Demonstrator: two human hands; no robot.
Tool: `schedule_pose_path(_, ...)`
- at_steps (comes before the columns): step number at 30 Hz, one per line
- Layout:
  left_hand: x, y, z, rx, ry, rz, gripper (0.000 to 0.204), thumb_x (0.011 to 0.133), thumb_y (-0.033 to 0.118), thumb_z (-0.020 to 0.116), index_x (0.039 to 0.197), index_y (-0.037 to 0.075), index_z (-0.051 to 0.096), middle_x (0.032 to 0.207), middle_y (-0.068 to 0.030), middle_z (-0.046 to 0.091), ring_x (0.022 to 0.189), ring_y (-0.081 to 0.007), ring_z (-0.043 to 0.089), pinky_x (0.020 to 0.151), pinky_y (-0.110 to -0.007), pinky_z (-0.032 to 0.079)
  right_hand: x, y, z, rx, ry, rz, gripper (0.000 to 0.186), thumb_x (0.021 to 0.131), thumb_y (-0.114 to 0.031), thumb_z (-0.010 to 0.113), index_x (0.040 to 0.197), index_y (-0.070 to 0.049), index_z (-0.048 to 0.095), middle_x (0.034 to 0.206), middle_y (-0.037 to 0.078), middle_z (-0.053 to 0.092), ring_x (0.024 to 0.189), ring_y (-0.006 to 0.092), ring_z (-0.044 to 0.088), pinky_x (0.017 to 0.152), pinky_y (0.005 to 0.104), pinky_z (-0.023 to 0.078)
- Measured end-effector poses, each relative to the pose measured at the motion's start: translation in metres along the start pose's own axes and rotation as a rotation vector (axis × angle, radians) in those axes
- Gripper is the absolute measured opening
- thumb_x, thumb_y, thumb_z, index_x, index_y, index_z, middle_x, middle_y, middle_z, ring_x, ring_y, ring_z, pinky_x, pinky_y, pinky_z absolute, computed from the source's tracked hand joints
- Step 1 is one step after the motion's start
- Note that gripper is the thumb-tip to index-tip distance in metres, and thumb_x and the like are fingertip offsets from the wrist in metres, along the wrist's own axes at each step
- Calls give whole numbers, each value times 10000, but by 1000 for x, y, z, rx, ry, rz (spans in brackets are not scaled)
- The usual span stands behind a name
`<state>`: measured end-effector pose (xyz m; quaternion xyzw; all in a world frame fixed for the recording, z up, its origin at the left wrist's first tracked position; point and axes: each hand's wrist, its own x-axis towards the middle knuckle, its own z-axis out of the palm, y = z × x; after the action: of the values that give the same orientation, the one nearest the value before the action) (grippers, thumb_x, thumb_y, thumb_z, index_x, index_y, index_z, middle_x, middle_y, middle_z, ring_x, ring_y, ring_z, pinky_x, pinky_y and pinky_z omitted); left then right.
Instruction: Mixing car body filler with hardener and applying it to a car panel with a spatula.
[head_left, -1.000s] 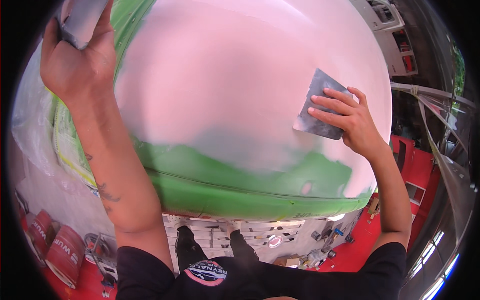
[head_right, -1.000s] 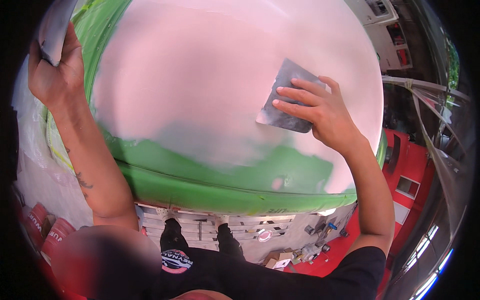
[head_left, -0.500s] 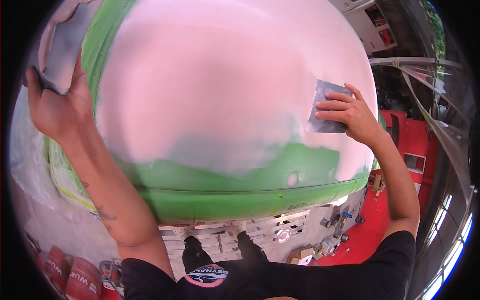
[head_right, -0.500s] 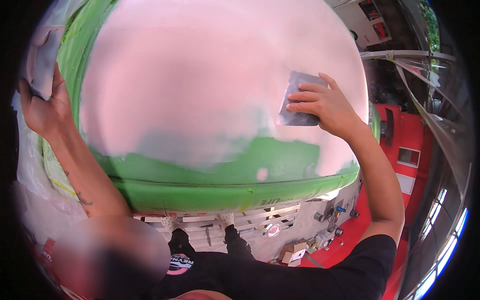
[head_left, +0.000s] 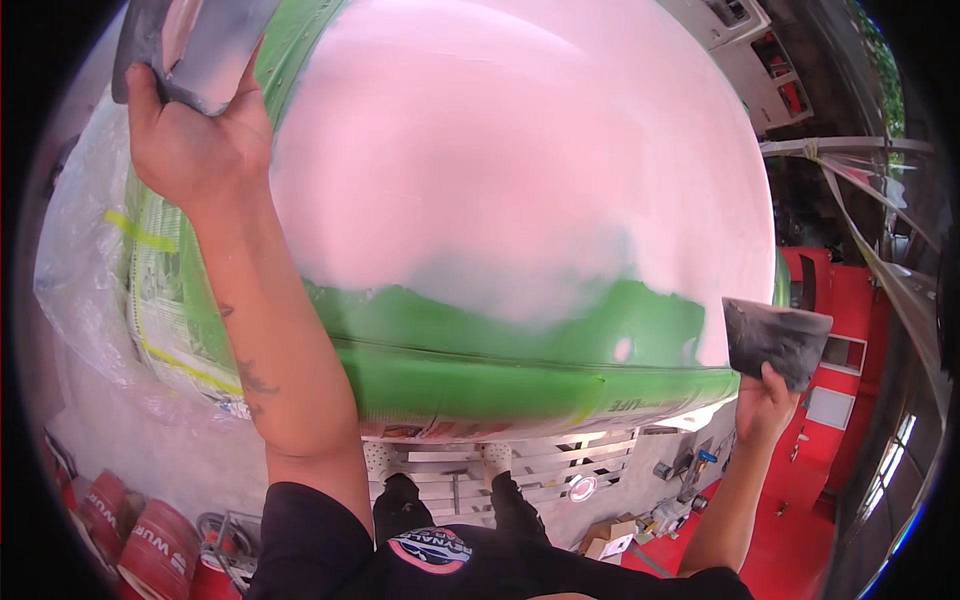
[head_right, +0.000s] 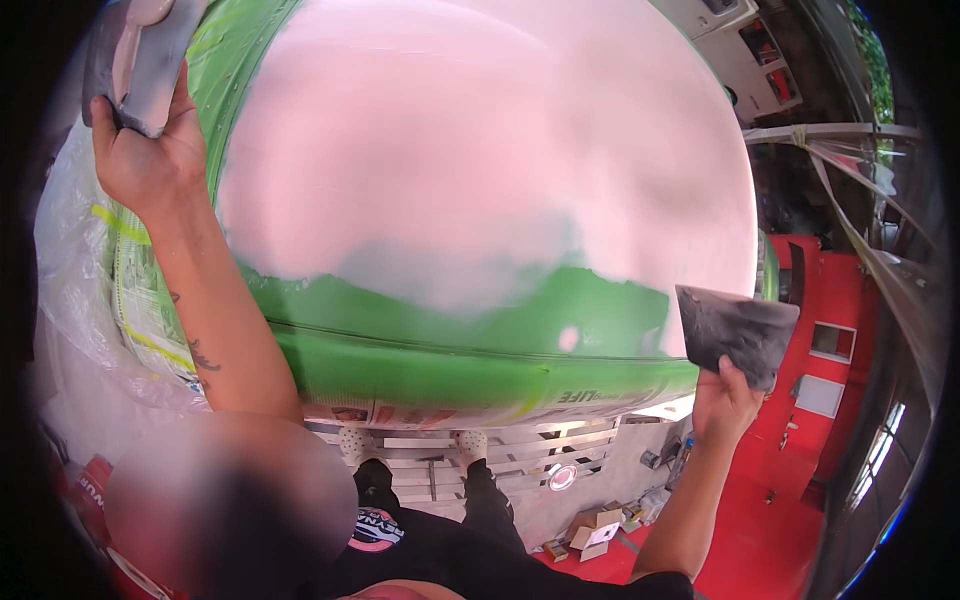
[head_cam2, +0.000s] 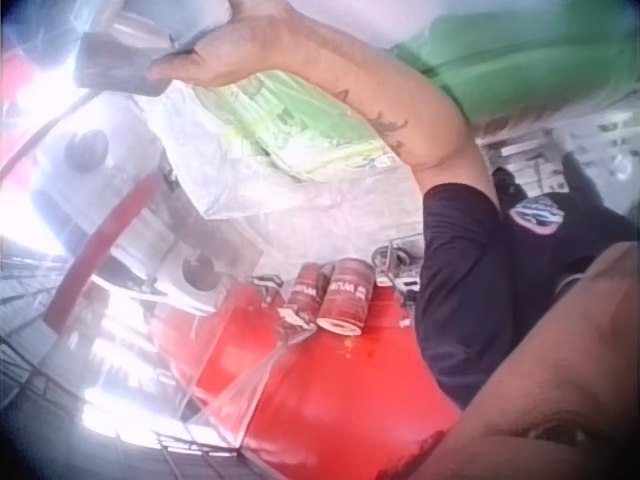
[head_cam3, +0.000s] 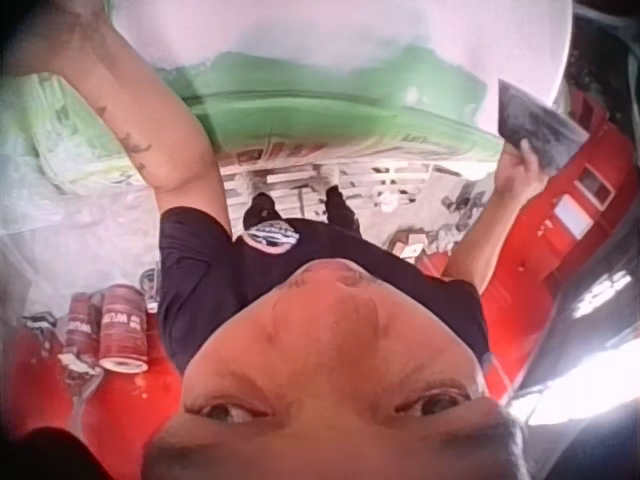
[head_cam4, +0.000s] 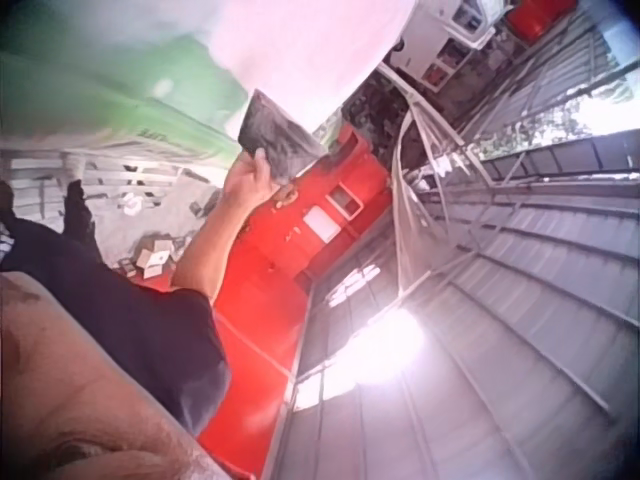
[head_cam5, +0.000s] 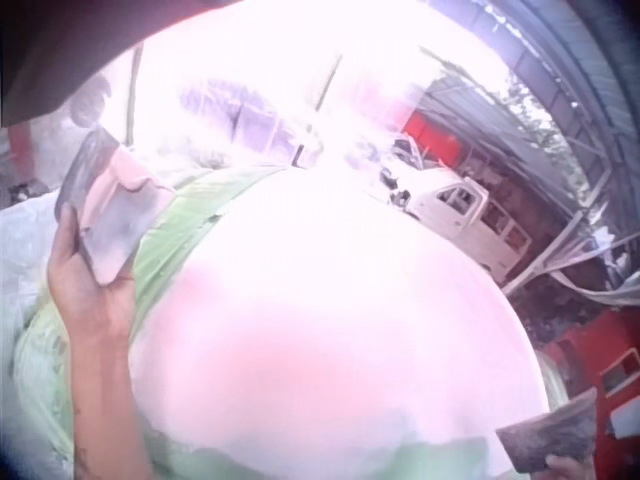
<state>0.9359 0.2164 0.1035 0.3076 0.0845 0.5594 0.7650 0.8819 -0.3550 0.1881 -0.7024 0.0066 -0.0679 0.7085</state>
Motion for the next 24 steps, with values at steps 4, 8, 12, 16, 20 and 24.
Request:
schedule_pose_path(4,1,11,-2,-61,-18,16,484,1113,286,309,1460,-18,453,1448,-168,549,1280,-383,592,1039,-593,527,-101,-16,-46,372,298,205,581,898,30,549,1473,7,465,1484,179,538,1408,366,493,1197,569,380)
schedule_pose_path(8,-32,34,-3,-201,55,-150,420,1093,317,479,1332,-21,552,1286,-127,634,1114,-281,672,893,-457,590,-169,-58,-69,334,395,307,520,937,-34,585,1446,3,490,1425,160,584,1317,345,570,1146,519,438)
schedule_pose_path(12,-140,80,-13,35,-162,-470,457,1079,368,546,1311,-23,592,1190,-122,685,1063,-220,693,846,-372,581,-180,-73,-47,-241,360,232,492,950,-38,598,1433,7,514,1378,137,597,1257,274,591,1101,423,457)
schedule_pose_path(16,-259,143,-22,551,-736,-980,429,1110,345,490,1237,-47,610,928,-49,691,794,-153,612,707,-347,485,-172,-77,15,-1024,-223,-188,528,943,96,490,1456,-17,545,1323,153,620,1209,284,599,1093,347,415)
schedule_pose_path(20,-320,183,-9,516,-937,-870,439,1124,378,447,1105,-28,613,780,-47,549,723,-173,476,672,-368,439,-169,-96,66,-1329,-564,-489,566,757,87,651,1277,-127,718,1323,90,662,1246,314,581,1081,464,408)
schedule_pose_path(24,-336,200,13,486,-924,-912,391,1120,329,446,1162,-35,581,762,-188,575,692,-286,539,679,-407,455,-181,-108,85,-1399,-705,-546,580,716,29,710,1243,-213,743,1330,-15,677,1274,275,562,1104,497,345)
